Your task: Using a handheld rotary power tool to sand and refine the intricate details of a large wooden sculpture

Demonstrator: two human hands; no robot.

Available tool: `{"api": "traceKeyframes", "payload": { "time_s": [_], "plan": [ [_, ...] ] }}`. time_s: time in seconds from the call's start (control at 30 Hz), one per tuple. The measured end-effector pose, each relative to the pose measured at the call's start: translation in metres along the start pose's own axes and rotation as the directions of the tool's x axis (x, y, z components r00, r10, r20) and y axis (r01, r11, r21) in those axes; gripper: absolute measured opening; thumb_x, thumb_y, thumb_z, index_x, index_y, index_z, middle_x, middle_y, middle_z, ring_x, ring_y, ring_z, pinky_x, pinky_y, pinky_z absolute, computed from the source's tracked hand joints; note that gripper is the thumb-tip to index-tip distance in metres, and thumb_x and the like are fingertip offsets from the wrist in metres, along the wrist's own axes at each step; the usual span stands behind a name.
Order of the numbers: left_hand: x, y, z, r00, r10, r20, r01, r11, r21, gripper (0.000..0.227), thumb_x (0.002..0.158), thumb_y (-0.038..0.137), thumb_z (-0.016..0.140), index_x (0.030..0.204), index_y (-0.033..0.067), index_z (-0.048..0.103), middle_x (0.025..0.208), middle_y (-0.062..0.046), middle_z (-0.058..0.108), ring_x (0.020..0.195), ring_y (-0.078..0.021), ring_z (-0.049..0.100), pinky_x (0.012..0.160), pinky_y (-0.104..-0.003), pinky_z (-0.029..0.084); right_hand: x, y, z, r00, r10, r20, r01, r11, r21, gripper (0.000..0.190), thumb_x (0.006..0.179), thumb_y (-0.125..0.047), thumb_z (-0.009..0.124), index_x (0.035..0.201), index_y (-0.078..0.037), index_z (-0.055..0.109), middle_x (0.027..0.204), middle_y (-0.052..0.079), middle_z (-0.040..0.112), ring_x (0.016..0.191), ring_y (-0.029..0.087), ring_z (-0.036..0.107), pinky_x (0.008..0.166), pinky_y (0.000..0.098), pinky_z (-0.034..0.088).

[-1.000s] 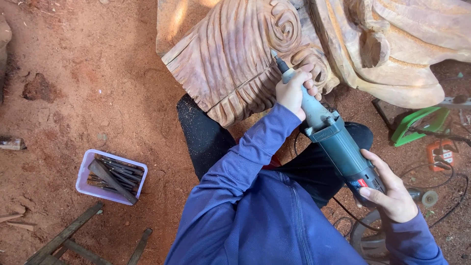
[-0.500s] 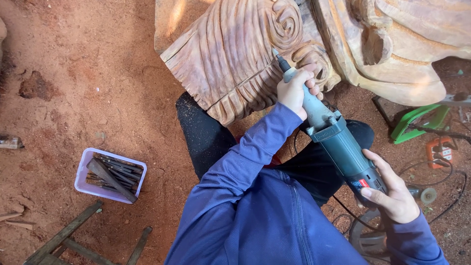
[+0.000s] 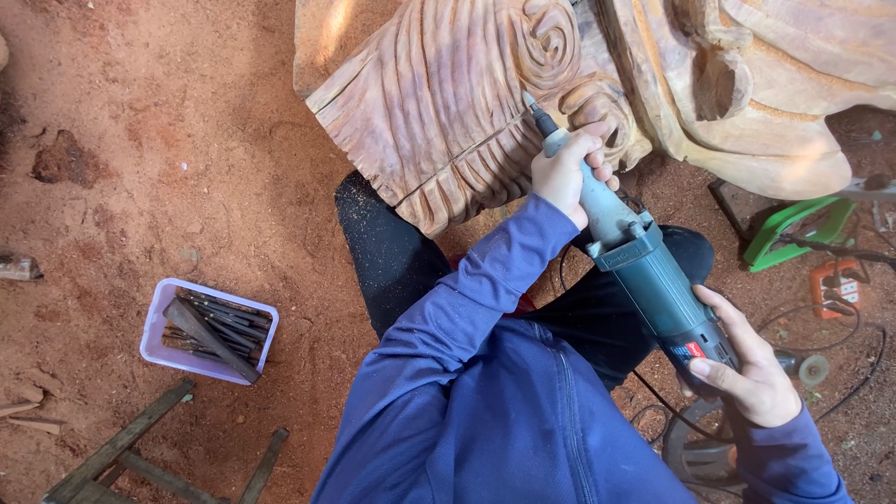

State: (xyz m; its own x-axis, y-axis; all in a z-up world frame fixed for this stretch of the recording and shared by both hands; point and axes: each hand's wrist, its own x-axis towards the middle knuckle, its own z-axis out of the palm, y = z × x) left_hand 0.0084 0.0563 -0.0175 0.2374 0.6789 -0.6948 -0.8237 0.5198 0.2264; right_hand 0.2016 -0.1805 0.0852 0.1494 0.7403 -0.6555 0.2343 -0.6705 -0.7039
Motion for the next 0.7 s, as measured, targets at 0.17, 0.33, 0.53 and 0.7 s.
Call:
{"api": "traceKeyframes", "payload": {
  "time_s": [0.17, 0.33, 0.53, 0.7],
  "plan": [
    [-0.001, -0.002, -0.002, 1.000, -0.014, -0.011, 0.014, 1.000, 0.008, 0.035, 0.078, 0.003, 0.062, 0.111, -0.0075, 0.070, 0.057, -0.002, 0.042, 0.045, -0.0141, 0.041, 0.042, -0.033, 0.042, -0.006, -0.006, 0.009, 1.000, -0.025, 0.018, 0.022, 0.991, 0.132, 0.097, 0.070, -0.007, 0.069, 0.161, -0.013, 0.038, 0.093, 0.020, 0.054, 0.041, 0.032, 0.060, 0.032, 0.0367, 0.048],
    [0.002, -0.007, -0.005, 0.999, -0.033, -0.006, 0.033, 0.999, 0.016, 0.032, 0.080, 0.006, 0.065, 0.110, -0.0041, 0.072, 0.058, -0.001, 0.042, 0.045, -0.0136, 0.041, 0.043, -0.033, 0.041, -0.007, -0.003, 0.007, 0.997, -0.062, 0.047, 0.056, 0.992, 0.111, 0.096, 0.070, -0.008, 0.070, 0.160, -0.012, 0.036, 0.099, 0.021, 0.054, 0.039, 0.033, 0.064, 0.027, 0.0350, 0.047],
    [-0.002, -0.007, -0.002, 0.999, -0.025, -0.042, 0.026, 1.000, 0.016, 0.034, 0.078, 0.003, 0.060, 0.110, -0.0083, 0.066, 0.056, -0.003, 0.043, 0.044, -0.0147, 0.042, 0.041, -0.034, 0.042, -0.010, -0.008, 0.008, 0.995, -0.077, 0.056, 0.069, 0.989, 0.128, 0.096, 0.072, -0.011, 0.070, 0.161, -0.013, 0.035, 0.087, 0.020, 0.056, 0.039, 0.029, 0.062, 0.027, 0.0314, 0.044],
    [-0.001, -0.010, -0.003, 0.999, -0.031, -0.042, 0.032, 0.999, 0.012, 0.034, 0.079, 0.004, 0.061, 0.110, -0.0068, 0.067, 0.057, -0.003, 0.043, 0.044, -0.0148, 0.042, 0.041, -0.034, 0.042, -0.012, -0.011, 0.008, 0.999, -0.022, 0.038, 0.015, 0.985, 0.174, 0.098, 0.071, -0.010, 0.069, 0.163, -0.014, 0.035, 0.085, 0.023, 0.058, 0.040, 0.032, 0.061, 0.030, 0.0327, 0.040]
  ]
}}
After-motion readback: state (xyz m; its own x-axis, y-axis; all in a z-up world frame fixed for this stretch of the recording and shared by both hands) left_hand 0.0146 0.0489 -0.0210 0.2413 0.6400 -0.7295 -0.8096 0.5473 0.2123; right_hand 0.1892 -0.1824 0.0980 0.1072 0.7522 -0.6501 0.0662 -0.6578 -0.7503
